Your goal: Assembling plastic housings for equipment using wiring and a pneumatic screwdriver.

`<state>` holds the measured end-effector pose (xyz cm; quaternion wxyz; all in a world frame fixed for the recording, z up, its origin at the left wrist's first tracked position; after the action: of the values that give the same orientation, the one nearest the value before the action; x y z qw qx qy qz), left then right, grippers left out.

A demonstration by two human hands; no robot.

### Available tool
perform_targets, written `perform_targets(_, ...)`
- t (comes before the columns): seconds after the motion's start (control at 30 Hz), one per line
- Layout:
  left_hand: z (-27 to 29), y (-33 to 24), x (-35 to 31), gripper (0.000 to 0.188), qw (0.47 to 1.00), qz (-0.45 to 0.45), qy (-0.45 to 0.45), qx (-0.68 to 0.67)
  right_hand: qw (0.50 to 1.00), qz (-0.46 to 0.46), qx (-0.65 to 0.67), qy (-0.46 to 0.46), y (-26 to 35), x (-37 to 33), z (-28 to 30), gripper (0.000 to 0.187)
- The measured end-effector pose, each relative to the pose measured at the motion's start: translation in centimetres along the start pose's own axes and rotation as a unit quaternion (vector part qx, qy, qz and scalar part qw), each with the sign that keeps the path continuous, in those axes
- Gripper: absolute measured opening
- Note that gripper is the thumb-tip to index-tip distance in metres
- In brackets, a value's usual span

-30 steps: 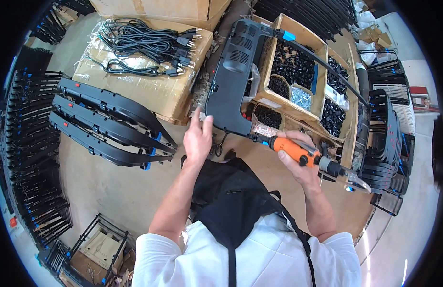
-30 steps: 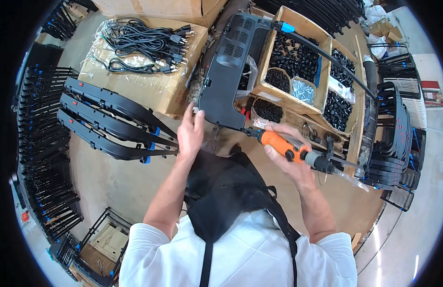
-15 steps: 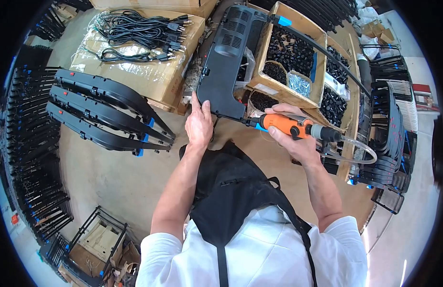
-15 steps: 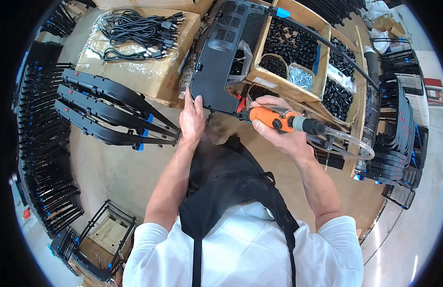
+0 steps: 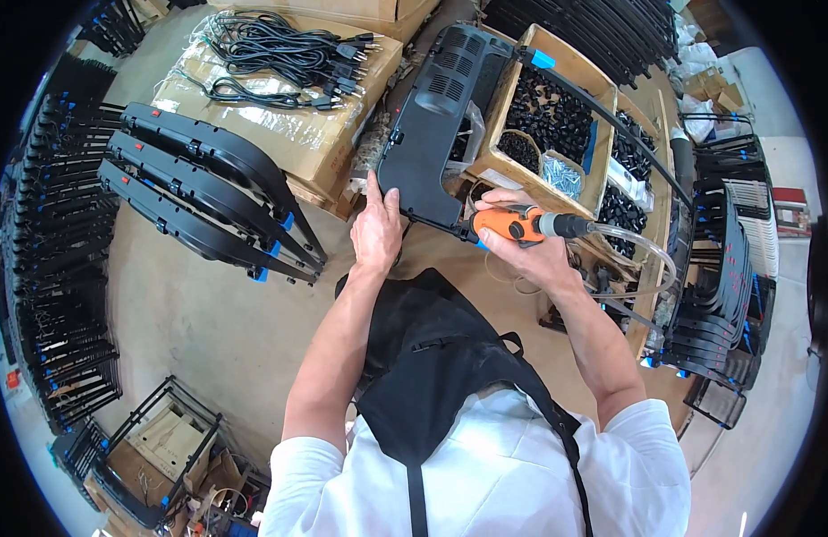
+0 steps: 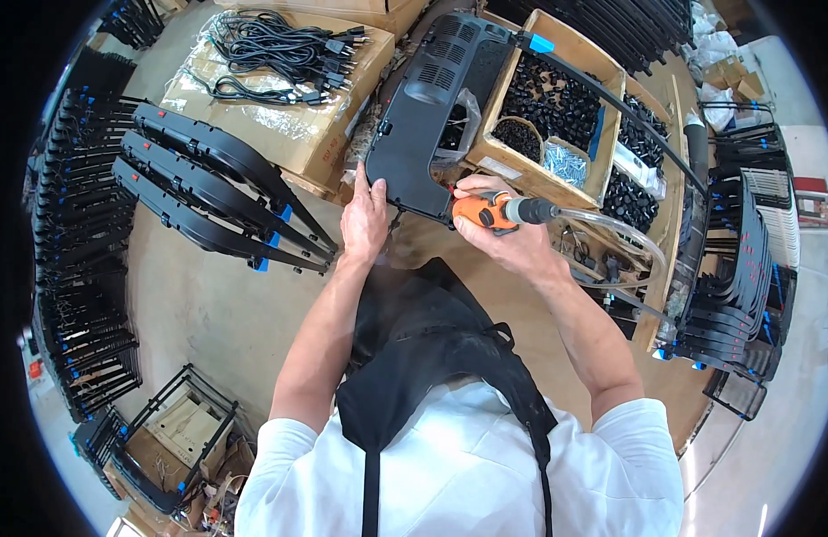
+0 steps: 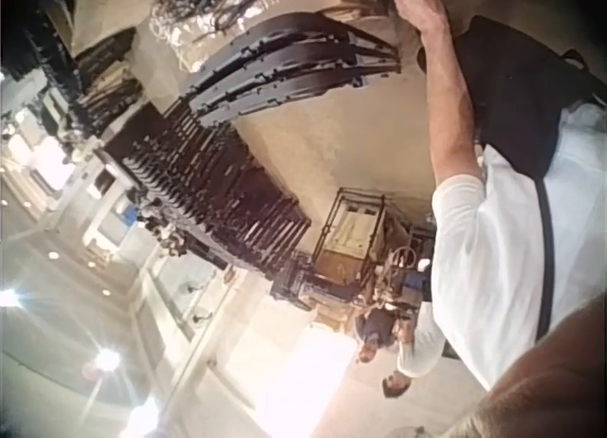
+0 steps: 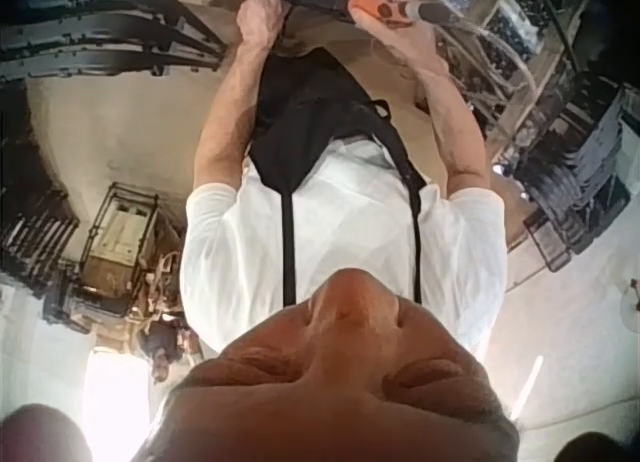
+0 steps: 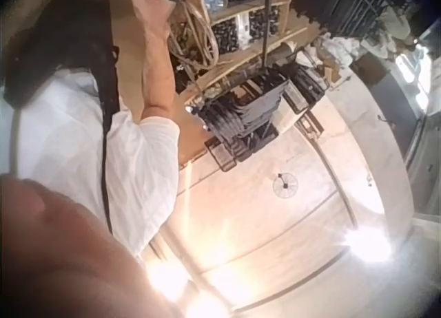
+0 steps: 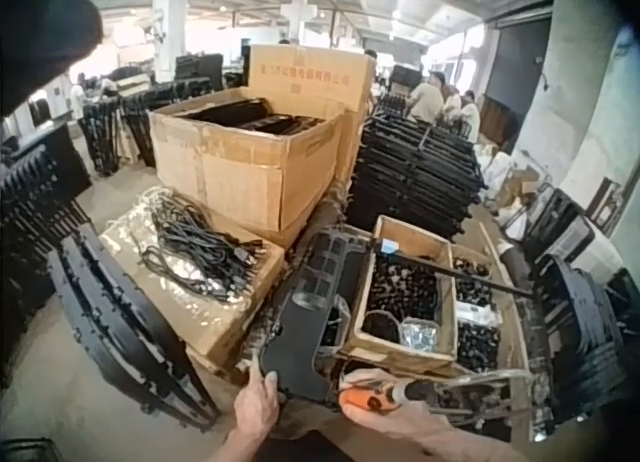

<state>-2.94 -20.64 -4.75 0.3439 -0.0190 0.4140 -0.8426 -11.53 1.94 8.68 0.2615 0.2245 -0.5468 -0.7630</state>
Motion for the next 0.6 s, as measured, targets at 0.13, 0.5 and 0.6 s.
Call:
perform_targets(0.13, 0.2, 0.2, 0.1, 0.065, 0.999, -0.024, -0.015, -0.017, 0.999, -0.028, 0.025, 0.021, 1.5, 1.1, -0.2, 0.044)
perform_targets(0.5, 0.1, 1.1, 0.5, 0.063, 0.996, -0.044, -0.04, -0.069, 0.994, 0.009, -0.071, 0.085, 0.6, 2.8, -0.9, 0.041)
perform_targets(0.6, 0.3, 0.7, 0.3, 0.063, 0.996, -0.012, -0.015, -0.088, 0.996, -0.016, -0.032, 0.077, 0.4, 2.6, -0.9, 0.038)
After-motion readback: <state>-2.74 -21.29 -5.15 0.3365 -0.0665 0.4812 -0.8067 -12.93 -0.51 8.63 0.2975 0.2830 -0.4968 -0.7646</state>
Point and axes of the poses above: each hand's wrist, its own x-axis towards the middle knuckle, its own z-axis out of the back of the hand, y = z × x, the point moved 6 cm from there along x, towards the middle knuckle, and after that the axes turned 1 degree about x, right-handed, at the moved point
